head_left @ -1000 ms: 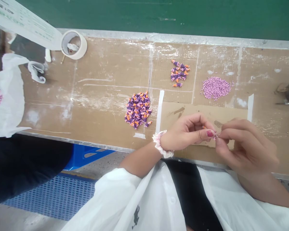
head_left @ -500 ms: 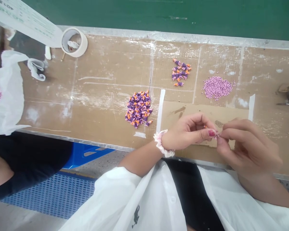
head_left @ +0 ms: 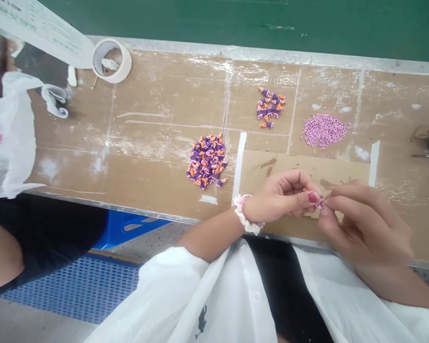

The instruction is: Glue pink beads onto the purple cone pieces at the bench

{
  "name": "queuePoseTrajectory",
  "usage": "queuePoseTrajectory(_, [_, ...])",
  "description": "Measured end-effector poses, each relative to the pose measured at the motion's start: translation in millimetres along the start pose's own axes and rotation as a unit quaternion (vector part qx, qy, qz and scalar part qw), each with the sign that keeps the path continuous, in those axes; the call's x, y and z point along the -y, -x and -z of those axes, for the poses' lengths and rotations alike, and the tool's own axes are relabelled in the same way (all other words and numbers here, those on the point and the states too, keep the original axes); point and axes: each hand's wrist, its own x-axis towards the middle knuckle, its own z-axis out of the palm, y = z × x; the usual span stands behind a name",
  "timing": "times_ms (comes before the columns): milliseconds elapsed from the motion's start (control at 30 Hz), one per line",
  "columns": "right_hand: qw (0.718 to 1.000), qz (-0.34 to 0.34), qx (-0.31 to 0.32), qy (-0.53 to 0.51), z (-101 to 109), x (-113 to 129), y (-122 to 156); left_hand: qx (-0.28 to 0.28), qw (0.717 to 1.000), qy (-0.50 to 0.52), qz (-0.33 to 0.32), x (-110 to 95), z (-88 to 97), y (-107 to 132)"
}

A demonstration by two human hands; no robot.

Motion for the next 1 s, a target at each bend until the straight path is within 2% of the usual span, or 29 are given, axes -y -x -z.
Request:
queuePoseTrajectory(333, [0.998,0.04,0.025,0.041,3.3,-3.4,13.6,0.019,0.999,0.002,-0.045,-0.2,1.7,1.4])
queuePoseTrajectory(467, [0.997,0.067,0.021,0.023,2.8,-4.9,9.8,0.054,0.995,-0.011,-0.08,-0.3,3.8,0.5])
queuePoseTrajectory(533, [0.997,0.07,0.007,-0.012,2.8,-5.8,5.2,0.079,0.989,-0.04,-0.119,-1.4,4.7,0.2])
queuePoseTrajectory(667, [0.998,0.026,0.01,-0.053,4.1,-8.7,-0.4,0.088,0.958,-0.158,-0.223,-4.9,6.8,0.2])
queuePoseTrajectory(767, [0.997,0.037,0.014,-0.062,5.2,-10.9,0.5,0.087,0.925,-0.243,-0.278,-7.1,8.4,0.2])
queuePoseTrajectory(867, [0.997,0.038,0.027,-0.061,6.7,-10.8,2.5,0.083,0.902,-0.286,-0.314,-8.2,9.3,-0.1])
queuePoseTrajectory(1000, [0.996,0.041,0.035,-0.068,8.8,-9.6,4.3,0.079,0.884,-0.313,-0.338,-8.9,8.8,-0.5])
